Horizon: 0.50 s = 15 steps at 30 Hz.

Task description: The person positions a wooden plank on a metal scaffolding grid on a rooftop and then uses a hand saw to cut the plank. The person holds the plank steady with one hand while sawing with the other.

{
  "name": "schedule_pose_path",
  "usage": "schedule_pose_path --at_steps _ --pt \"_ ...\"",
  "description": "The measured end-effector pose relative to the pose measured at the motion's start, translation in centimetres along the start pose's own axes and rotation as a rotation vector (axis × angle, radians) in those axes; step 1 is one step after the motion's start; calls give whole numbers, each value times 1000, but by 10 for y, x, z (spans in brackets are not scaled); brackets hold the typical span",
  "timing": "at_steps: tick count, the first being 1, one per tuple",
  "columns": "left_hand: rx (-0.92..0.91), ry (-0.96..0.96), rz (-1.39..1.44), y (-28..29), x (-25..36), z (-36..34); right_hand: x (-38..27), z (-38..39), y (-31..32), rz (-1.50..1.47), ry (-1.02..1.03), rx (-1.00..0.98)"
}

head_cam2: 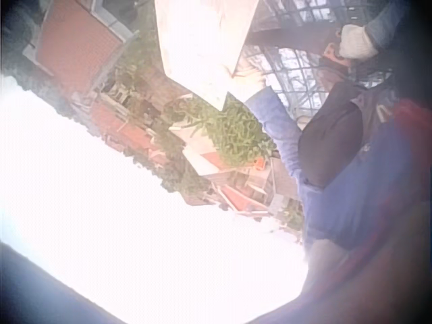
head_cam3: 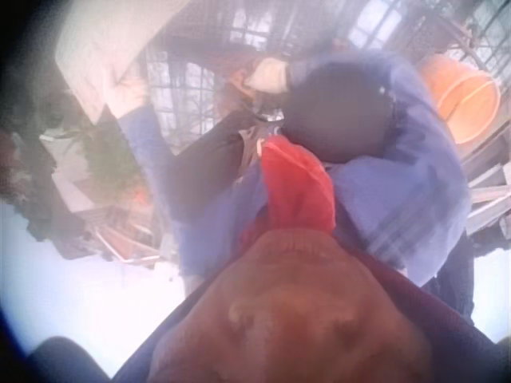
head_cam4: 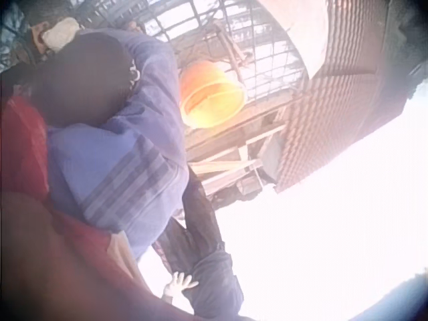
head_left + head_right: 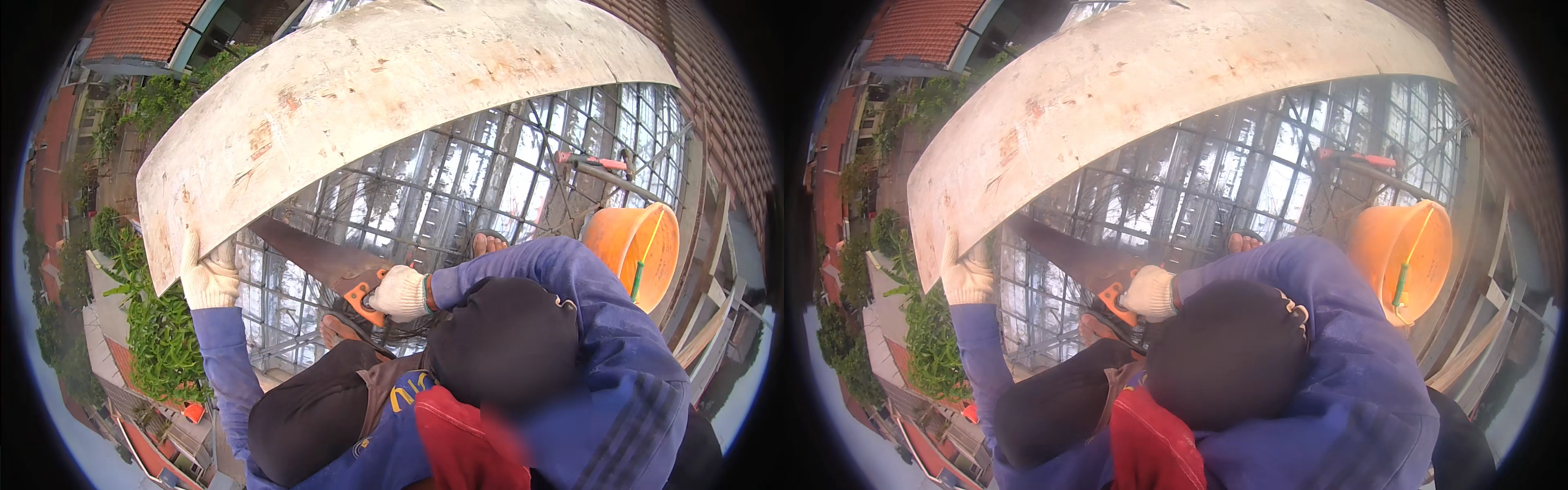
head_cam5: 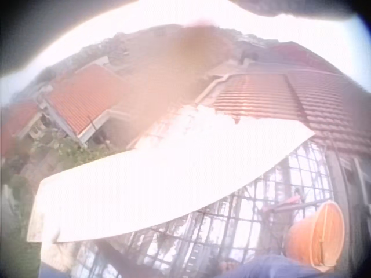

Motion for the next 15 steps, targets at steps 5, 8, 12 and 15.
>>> schedule_pose_path --at_steps 5,8,12,15 --pt "8 8 82 28 -1 -17 4 100 149 -40 -60 273" --pt "-68 53 135 22 -7 -20 18 200 195 -226 -160 559" --pt "-40 27 107 35 -12 -32 1 323 193 -526 -341 637" --pt "12 58 83 53 -18 -48 -22 384 196 -683 -519 669"
Point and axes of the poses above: each hand's wrist, its own z-axis away from the middle knuckle, its own y-axis out of the back of the hand, x = y × z, the point moved 4 cm from there along -z, towards the middle knuckle, and after that the axes turned 6 degrees about -x, right-handed, at the moved point
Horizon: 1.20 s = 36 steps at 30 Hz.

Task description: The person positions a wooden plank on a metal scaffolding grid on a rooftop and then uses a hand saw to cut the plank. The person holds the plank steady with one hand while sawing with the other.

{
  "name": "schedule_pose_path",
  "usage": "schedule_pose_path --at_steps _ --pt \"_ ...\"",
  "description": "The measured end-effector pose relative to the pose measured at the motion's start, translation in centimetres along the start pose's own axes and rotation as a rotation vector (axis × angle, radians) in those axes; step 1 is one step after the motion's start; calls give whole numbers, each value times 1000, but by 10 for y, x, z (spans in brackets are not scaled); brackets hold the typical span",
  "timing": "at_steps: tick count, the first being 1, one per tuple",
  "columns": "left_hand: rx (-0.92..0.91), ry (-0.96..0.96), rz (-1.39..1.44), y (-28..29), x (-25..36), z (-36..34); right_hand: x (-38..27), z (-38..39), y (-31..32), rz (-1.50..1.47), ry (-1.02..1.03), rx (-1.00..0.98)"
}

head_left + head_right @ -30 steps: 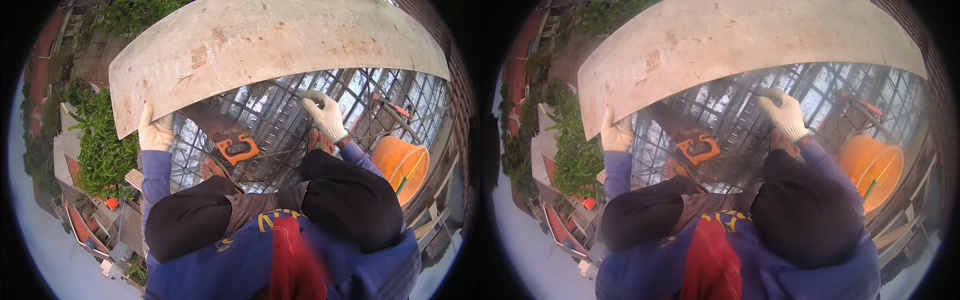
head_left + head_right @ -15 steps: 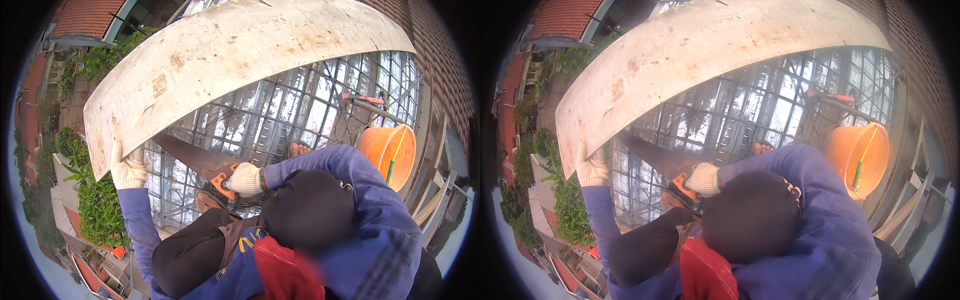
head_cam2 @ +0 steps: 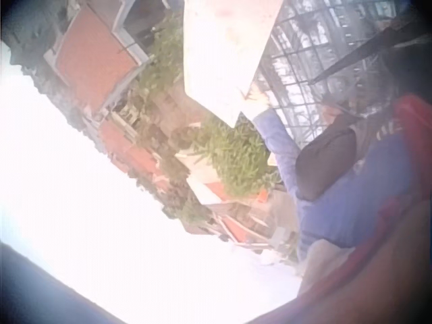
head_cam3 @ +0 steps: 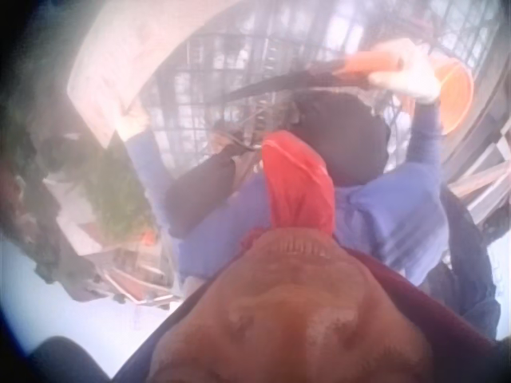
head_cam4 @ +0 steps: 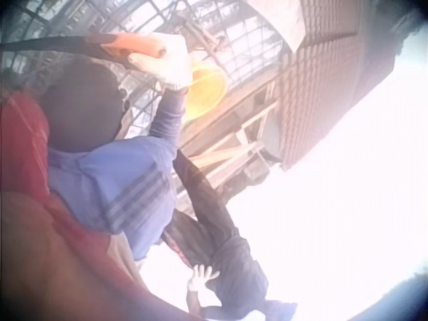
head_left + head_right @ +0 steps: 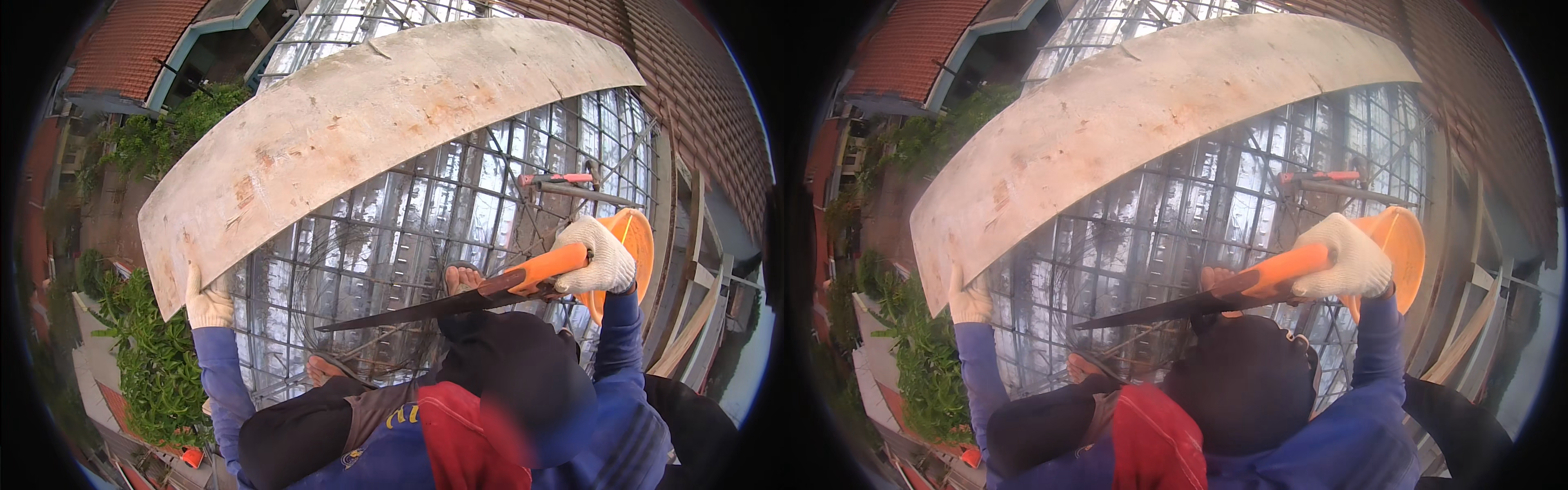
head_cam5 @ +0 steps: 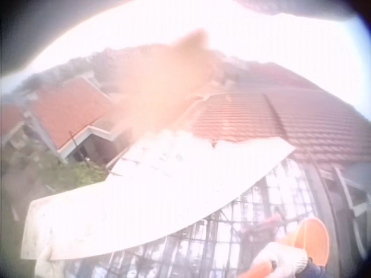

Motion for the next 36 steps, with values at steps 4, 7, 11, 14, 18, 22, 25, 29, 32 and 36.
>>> schedule_pose_path --at_steps 4,7,11,14,18,22,25,29,32,36 --pt "-27 35 29 31 -4 -17 2 25 8 21 3 12" --pt "-44 71 26 49 -7 -22 7 -6 -12 -60 42 80" --pt "-5 217 5 50 -29 -31 60 -39 -27 -563 -38 230" --pt "66 249 -88 42 -45 -27 127 -38 -24 -941 71 314" --pt "141 224 -77 57 -50 -10 155 -43 -37 -1160 83 626" --pt "202 353 -215 78 -85 22 172 -57 -80 -1408 126 644" --pt "355 660 -669 68 -94 41 214 -103 -135 -1428 -79 653" --pt "105 615 -1305 -2 -60 41 238 -138 -179 -1229 -371 563" --pt "-318 127 -1906 -120 -82 27 233 -129 -173 -1181 -391 565" --pt "-552 -27 -1942 -210 -178 -31 220 -127 -162 -1047 -331 559"
Point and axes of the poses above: each hand's wrist, its own z-axis away from the middle knuckle, its own y-axis out of the back of the hand, x = y × z, the point moved 4 cm from there along -z, towards the middle knuckle, and after that the axes turned 6 degrees about -x, right-handed, at the moved point
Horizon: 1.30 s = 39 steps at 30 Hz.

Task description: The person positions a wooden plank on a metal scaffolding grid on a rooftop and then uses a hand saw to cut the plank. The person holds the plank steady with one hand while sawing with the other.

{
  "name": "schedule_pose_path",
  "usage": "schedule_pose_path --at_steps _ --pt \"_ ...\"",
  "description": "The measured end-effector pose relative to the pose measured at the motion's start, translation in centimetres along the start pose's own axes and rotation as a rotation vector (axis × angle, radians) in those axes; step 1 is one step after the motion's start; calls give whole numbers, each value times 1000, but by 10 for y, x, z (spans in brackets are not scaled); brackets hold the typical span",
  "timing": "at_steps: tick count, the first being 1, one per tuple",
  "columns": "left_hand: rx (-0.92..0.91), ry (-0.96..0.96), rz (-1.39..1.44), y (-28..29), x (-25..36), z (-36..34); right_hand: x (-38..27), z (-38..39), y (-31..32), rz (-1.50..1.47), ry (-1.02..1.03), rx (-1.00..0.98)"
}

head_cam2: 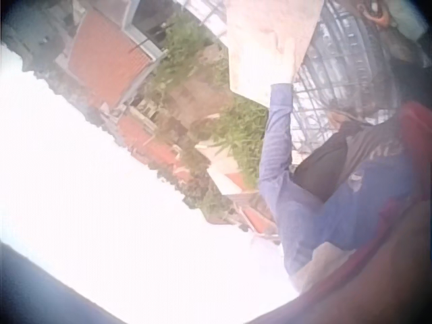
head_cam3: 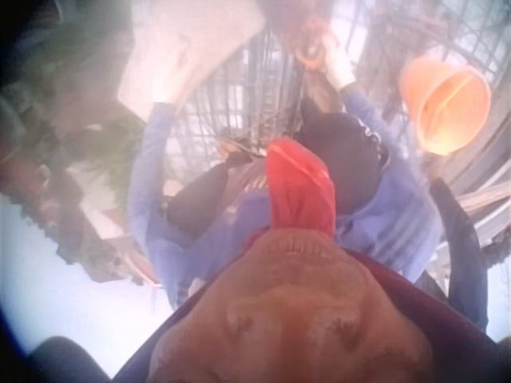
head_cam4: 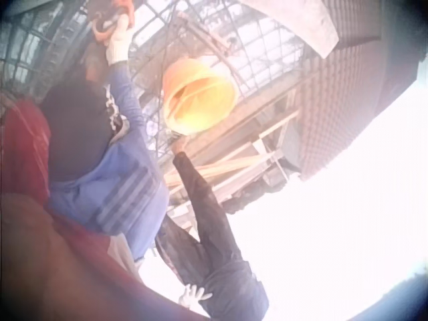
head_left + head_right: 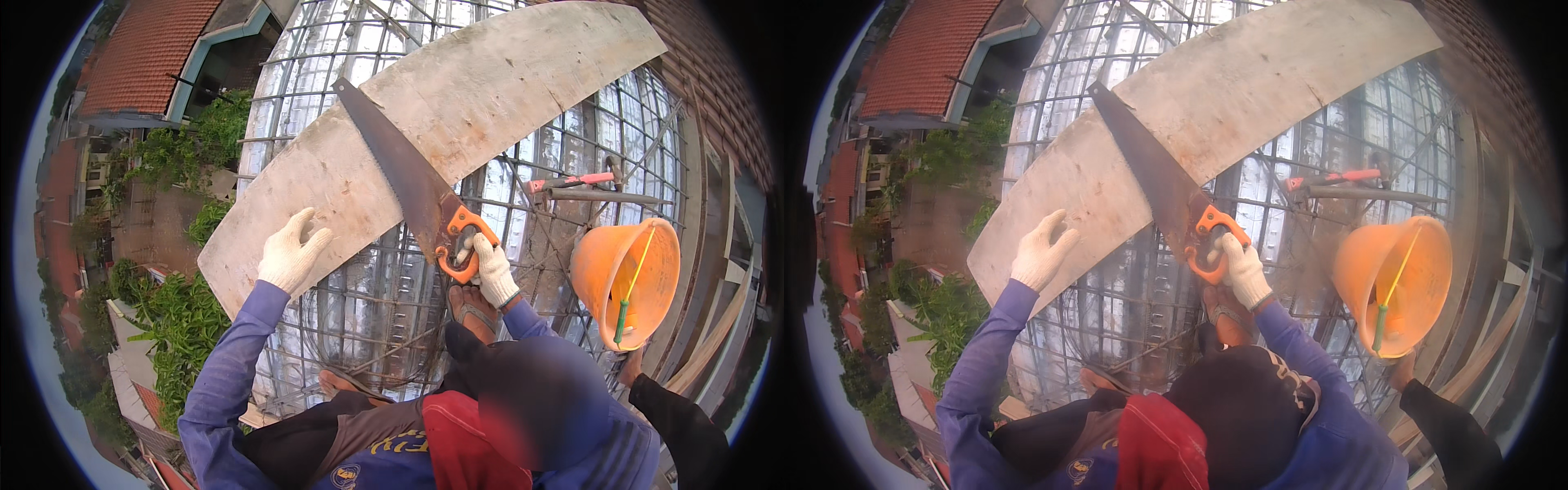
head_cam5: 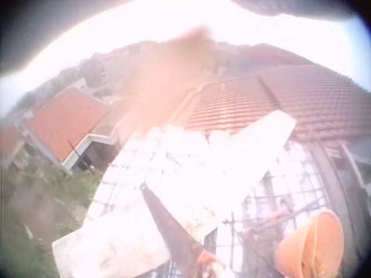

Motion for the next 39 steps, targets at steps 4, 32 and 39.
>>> schedule_pose_path --at_steps 4,32,39 --pt "32 368 863 -88 69 -95 -14 11 -13 20 -40 -34" --pt "257 332 511 -120 112 -133 -13 -22 18 375 -240 169" --pt "436 232 -177 -117 117 -129 -7 -25 17 365 -146 218"
Point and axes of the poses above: each hand's wrist, its own z-axis away from the middle knuckle, its own y-axis out of the back of the hand, x = y × z, the point moved 4 cm from there along -z, towards the middle knuckle, and after that the axes turned 6 degrees about -x, right-handed, at the moved point
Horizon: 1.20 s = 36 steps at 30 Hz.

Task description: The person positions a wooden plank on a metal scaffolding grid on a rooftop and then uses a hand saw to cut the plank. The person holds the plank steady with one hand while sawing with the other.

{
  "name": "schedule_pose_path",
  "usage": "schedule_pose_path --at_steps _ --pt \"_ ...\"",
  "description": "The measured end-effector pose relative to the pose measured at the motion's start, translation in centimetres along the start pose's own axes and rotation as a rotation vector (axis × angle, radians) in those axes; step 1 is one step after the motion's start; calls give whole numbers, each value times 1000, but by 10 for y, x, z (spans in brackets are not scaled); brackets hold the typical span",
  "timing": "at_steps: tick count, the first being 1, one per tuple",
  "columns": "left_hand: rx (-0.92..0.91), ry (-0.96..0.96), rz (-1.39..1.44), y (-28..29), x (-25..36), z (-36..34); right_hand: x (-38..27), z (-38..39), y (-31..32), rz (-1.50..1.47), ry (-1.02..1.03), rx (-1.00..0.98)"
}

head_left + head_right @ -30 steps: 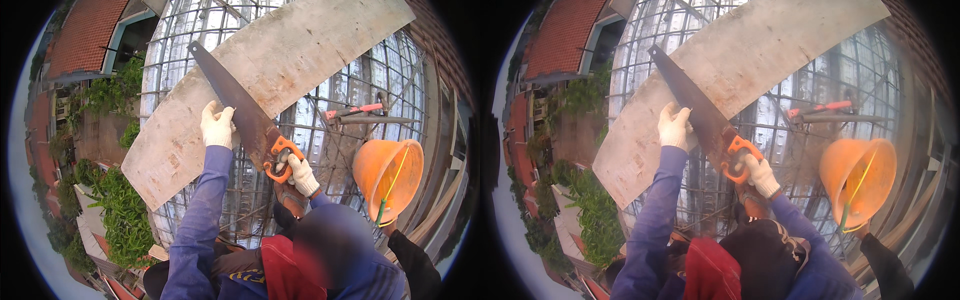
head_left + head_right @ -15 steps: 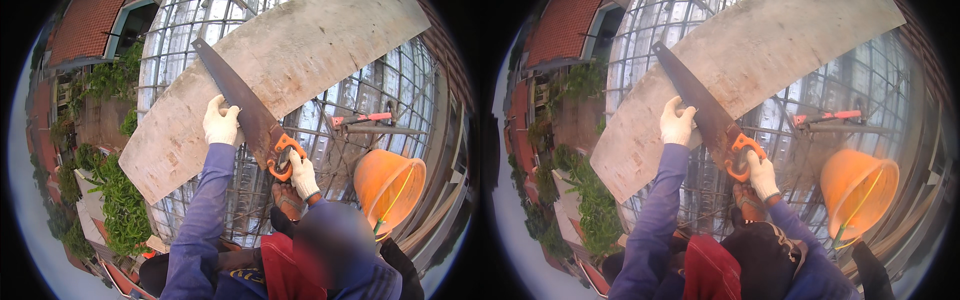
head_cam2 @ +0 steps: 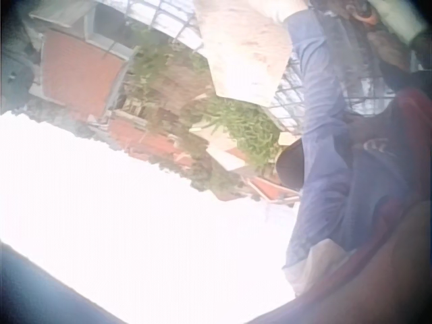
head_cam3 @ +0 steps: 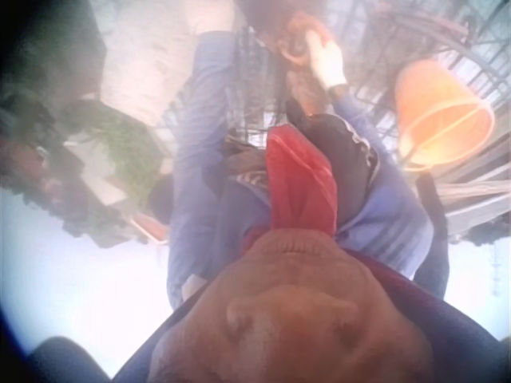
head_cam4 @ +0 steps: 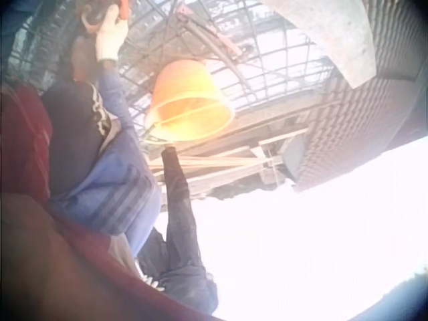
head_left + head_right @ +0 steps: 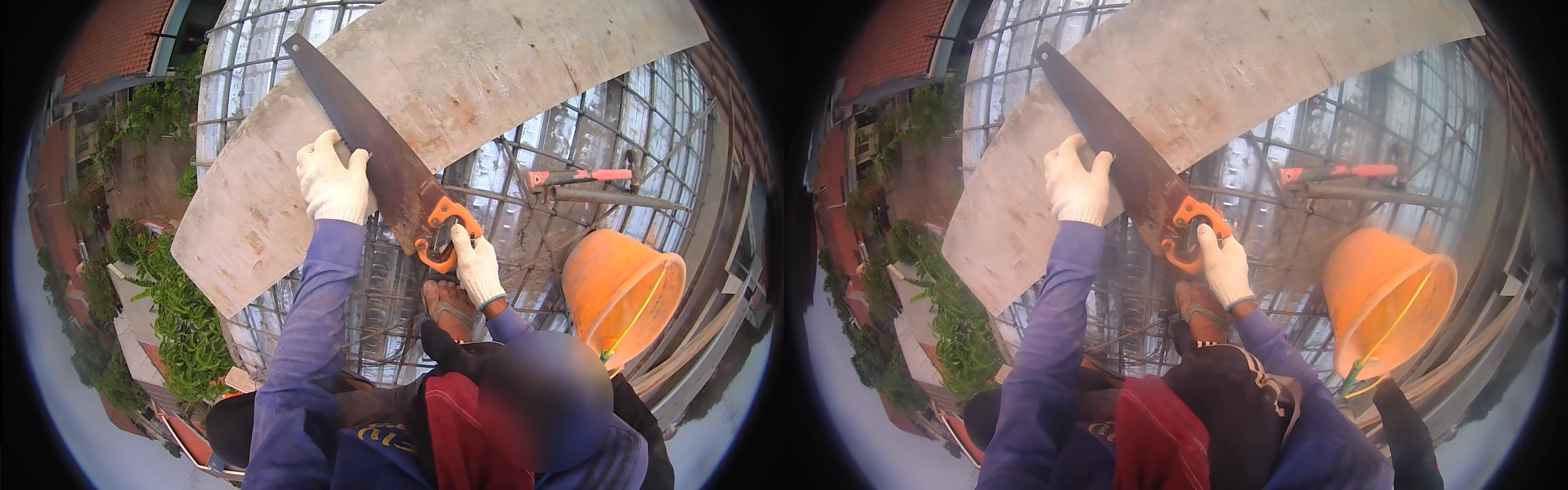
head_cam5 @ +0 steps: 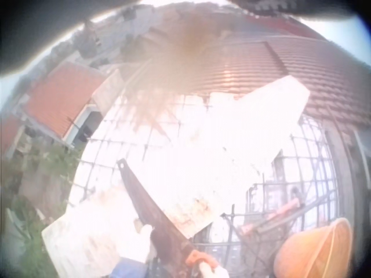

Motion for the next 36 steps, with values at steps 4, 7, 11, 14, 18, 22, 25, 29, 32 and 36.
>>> schedule_pose_path --at_steps 4,7,11,14,18,22,25,29,32,36 --pt "-103 7 -137 13 7 -8 9 -5 0 3 4 12" --pt "-109 28 -177 19 0 -14 4 2 3 37 -37 27" --pt "-28 -107 -259 23 2 -19 -9 9 5 1 -172 -50" --pt "-148 -289 -393 17 7 -32 -16 14 7 5 -199 -106" --pt "-431 -352 -361 20 22 -52 -13 13 7 -20 -147 -89" --pt "-421 -337 -361 20 28 -47 -17 13 8 26 -114 -77" --pt "-384 -331 -360 13 26 -45 -27 20 7 45 -200 -66" --pt "-406 -322 -343 15 25 -46 -13 17 10 251 -143 -73" --pt "-388 -330 -354 14 23 -47 -10 17 8 337 -75 -90" --pt "-354 -345 -317 13 21 -45 -17 22 10 270 -122 -111"
Point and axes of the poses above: each hand's wrist, its own z-axis away from the middle knuckle, its own y-axis out of the back of the hand, x = y × z, the point moved 4 cm from there along -z, towards the middle knuckle, and after that the axes turned 6 degrees about -x, right-handed, at the moved point
